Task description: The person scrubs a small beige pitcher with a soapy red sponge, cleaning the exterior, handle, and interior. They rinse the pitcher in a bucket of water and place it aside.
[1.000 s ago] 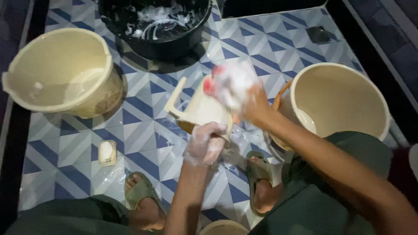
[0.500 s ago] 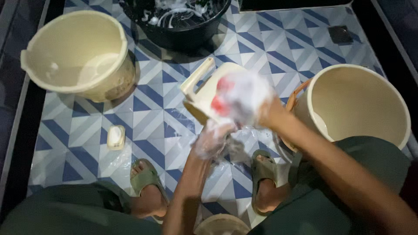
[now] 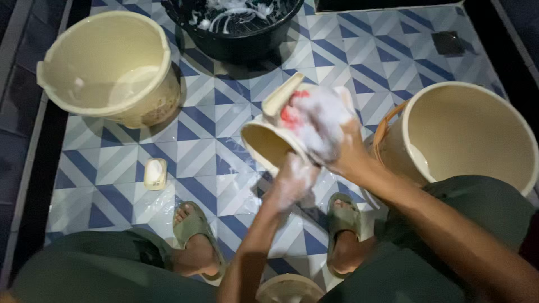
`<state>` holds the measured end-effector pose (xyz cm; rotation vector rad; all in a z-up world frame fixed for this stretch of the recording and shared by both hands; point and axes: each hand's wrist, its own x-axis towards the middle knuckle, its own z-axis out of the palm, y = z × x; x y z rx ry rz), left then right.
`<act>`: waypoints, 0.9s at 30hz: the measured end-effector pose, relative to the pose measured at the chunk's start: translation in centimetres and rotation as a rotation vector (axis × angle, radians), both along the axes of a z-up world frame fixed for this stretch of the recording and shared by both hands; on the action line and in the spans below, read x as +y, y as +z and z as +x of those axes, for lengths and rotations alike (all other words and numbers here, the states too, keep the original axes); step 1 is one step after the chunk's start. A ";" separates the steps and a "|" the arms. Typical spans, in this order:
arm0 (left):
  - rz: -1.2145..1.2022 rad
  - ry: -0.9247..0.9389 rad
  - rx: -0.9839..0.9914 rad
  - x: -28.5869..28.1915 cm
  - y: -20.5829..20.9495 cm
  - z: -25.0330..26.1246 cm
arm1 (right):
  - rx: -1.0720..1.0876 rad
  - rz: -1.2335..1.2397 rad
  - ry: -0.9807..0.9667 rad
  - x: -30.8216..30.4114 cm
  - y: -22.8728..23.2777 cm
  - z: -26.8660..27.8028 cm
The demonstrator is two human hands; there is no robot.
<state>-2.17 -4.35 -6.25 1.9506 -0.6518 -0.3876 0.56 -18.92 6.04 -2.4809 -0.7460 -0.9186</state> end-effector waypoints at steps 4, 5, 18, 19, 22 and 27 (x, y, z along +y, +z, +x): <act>0.389 -0.145 -0.642 -0.4 0.6 -0.6 | 0.126 -0.066 0.083 -1.1 -1.2 -0.2; 0.252 -0.099 -0.522 -0.3 1.1 -0.7 | 0.257 -0.071 0.052 -1.2 -1.0 -0.3; -0.168 -0.135 0.382 2.1 8.1 -0.2 | 0.168 0.342 -0.025 2.9 1.6 -4.1; -0.336 -0.110 0.524 2.8 8.3 0.0 | 0.171 0.348 0.002 2.9 1.7 -4.2; -1.263 -0.182 0.789 3.5 8.9 0.8 | 0.125 0.288 0.083 2.8 2.8 -4.4; -1.450 0.289 0.848 4.1 8.8 1.7 | -0.137 -0.081 0.222 2.7 3.2 -4.7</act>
